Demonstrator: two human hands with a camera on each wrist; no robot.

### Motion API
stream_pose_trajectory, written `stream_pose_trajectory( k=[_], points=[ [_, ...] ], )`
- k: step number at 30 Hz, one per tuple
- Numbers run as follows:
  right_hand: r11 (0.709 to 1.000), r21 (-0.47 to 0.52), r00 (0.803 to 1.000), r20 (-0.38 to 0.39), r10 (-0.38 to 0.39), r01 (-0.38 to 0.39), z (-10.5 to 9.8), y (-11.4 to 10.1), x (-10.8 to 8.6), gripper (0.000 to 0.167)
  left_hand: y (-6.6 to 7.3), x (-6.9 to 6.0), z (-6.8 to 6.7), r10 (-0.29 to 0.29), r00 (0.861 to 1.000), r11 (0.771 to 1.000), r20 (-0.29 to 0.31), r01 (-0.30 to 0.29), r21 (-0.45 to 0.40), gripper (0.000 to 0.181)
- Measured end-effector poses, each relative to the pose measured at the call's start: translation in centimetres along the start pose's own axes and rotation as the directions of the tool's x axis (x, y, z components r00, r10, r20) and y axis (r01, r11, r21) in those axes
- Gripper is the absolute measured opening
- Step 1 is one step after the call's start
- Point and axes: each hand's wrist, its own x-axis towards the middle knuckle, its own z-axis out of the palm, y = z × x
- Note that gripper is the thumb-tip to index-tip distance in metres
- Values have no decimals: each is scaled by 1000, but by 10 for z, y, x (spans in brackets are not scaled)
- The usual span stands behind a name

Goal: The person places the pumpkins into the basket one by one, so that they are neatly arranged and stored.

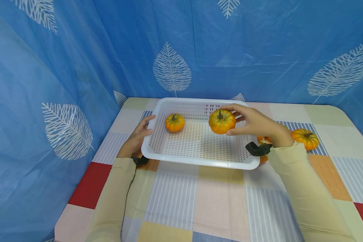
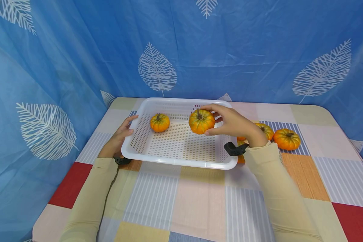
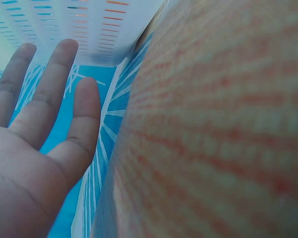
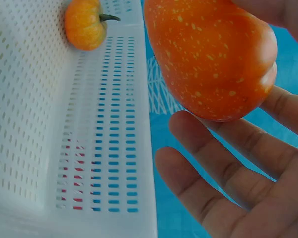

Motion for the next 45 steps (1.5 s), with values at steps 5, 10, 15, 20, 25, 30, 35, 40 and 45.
stream_pose_trajectory(
  k=[5, 10, 15, 20, 25, 30, 35, 40, 45],
  points=[
    [999, 11, 999, 10, 39, -39, 3, 1, 13, 80, 0, 0, 1, -5, 1000, 1000, -4, 5, 4, 58],
    [998, 14, 998, 21, 58, -58, 5, 3, 24, 79, -1, 1, -1, -7, 1000, 1000, -3, 7, -15, 56],
    [998, 14, 998, 32, 54, -55, 7, 6, 34, 78, 0, 1, 0, -14, 1000, 1000, -2, 14, -19, 56],
    [997, 30, 997, 41, 67, -68, 11, 7, 45, 76, 2, 1, 2, -40, 999, 999, -18, 40, -19, 58],
    [993, 46, 993, 51, 103, -105, 15, 5, 56, 76, 2, 1, 3, -48, 999, 999, -23, 47, -16, 59],
    [991, 68, 992, 58, 112, -116, 18, 6, 66, 76, 0, 1, 1, -48, 999, 998, -21, 47, -31, 60],
    [987, 89, 989, 77, 125, -132, 21, 7, 73, 76, 0, 2, 1, -75, 996, 997, -43, 74, -22, 60],
    [985, 83, 986, 86, 143, -150, 25, 7, 79, 76, 1, 3, 2, -93, 994, 996, -51, 92, -11, 61],
    [982, 59, 981, 93, 171, -177, 28, 5, 87, 74, 2, 1, 3, -96, 994, 995, -58, 96, -11, 61]
  ],
)
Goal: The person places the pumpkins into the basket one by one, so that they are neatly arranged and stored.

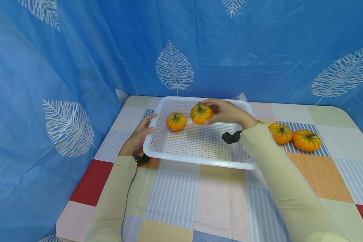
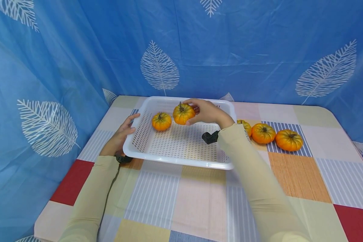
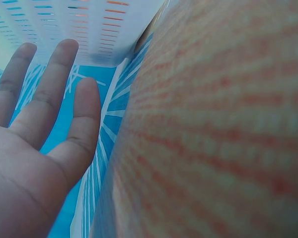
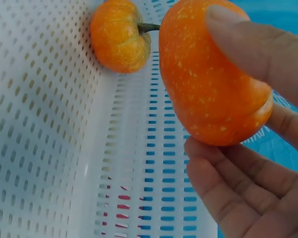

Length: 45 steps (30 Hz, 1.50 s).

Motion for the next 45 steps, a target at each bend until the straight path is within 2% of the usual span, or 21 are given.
stream_pose_trajectory(
  k=[11, 26, 36, 45],
  points=[
    [999, 10, 997, 50, 52, -53, 6, 0, 17, 75, -1, 1, 0, 9, 1000, 1000, 7, -8, -7, 60],
    [994, -22, 994, 46, 104, -103, 19, 17, 29, 76, -2, 2, -4, 49, 998, 999, 34, -49, 15, 61],
    [989, 5, 987, 56, 148, -149, 28, 27, 31, 79, -2, 2, -4, 39, 999, 999, 24, -39, 19, 61],
    [980, -53, 980, 33, 195, -193, 34, 38, 35, 78, 1, 1, 0, 8, 1000, 1000, 3, -8, 2, 59]
  ],
)
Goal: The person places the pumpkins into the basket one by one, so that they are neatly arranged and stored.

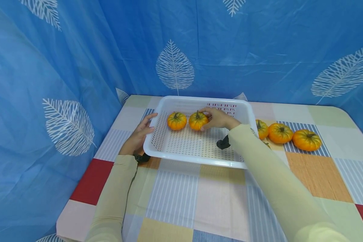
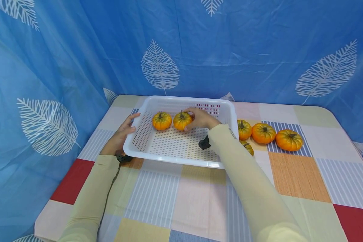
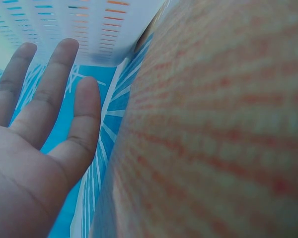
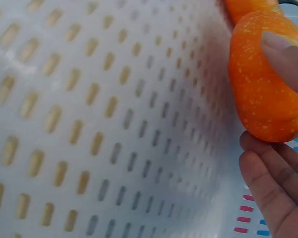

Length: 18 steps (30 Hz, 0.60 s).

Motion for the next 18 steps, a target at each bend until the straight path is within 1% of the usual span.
stream_pose_trajectory(
  k=[3, 12, 18],
  points=[
    [1000, -13, 1000, -2, 6, -6, 2, 1, 0, 78, 0, 0, -1, 2, 1000, 1000, 0, -2, 6, 60],
    [999, -22, 999, -18, -27, 26, 7, 3, 1, 71, -3, 1, -4, 17, 1000, 1000, 6, -17, 11, 60],
    [999, -41, 999, -26, -35, 34, 9, 3, 1, 71, -3, 1, -2, 8, 1000, 1000, 5, -8, 5, 60]
  ],
)
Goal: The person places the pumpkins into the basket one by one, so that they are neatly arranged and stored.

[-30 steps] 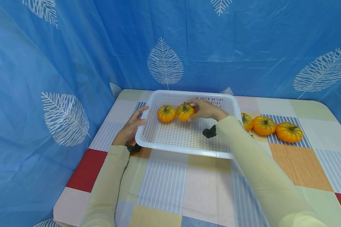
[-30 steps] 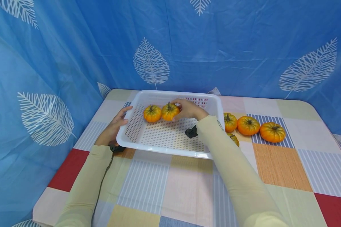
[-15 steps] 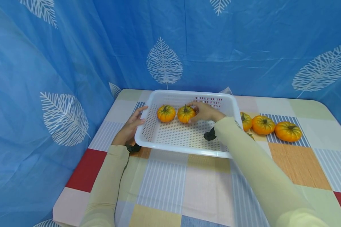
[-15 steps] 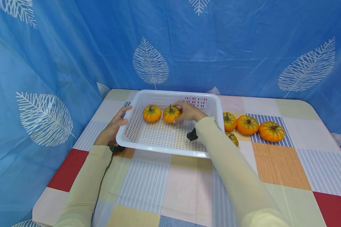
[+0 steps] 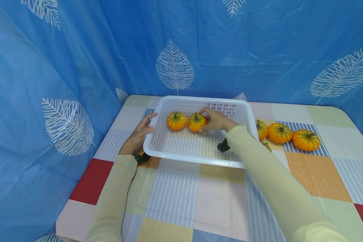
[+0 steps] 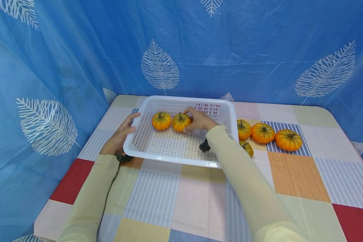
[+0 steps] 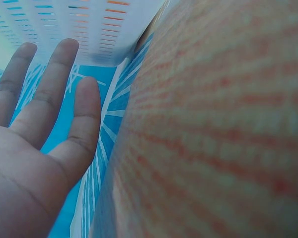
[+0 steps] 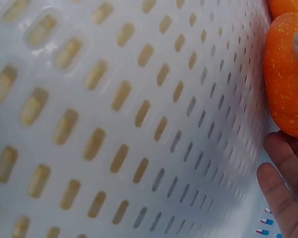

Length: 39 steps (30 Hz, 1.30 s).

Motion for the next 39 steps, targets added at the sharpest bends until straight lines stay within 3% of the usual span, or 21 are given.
stream_pose_trajectory(
  k=[13, 23, 39],
  points=[
    [1000, -27, 1000, 21, -8, 8, 0, -2, -1, 71, 0, 1, -2, 17, 1000, 1000, 15, -17, 3, 59],
    [999, 35, 998, 57, 13, -15, -7, -1, -2, 75, 0, 0, -1, 11, 1000, 1000, 6, -11, 0, 60],
    [992, 125, 999, 21, 27, -29, -28, -6, -12, 67, 1, -1, 2, 4, 1000, 1000, -5, -4, -3, 59]
  ],
)
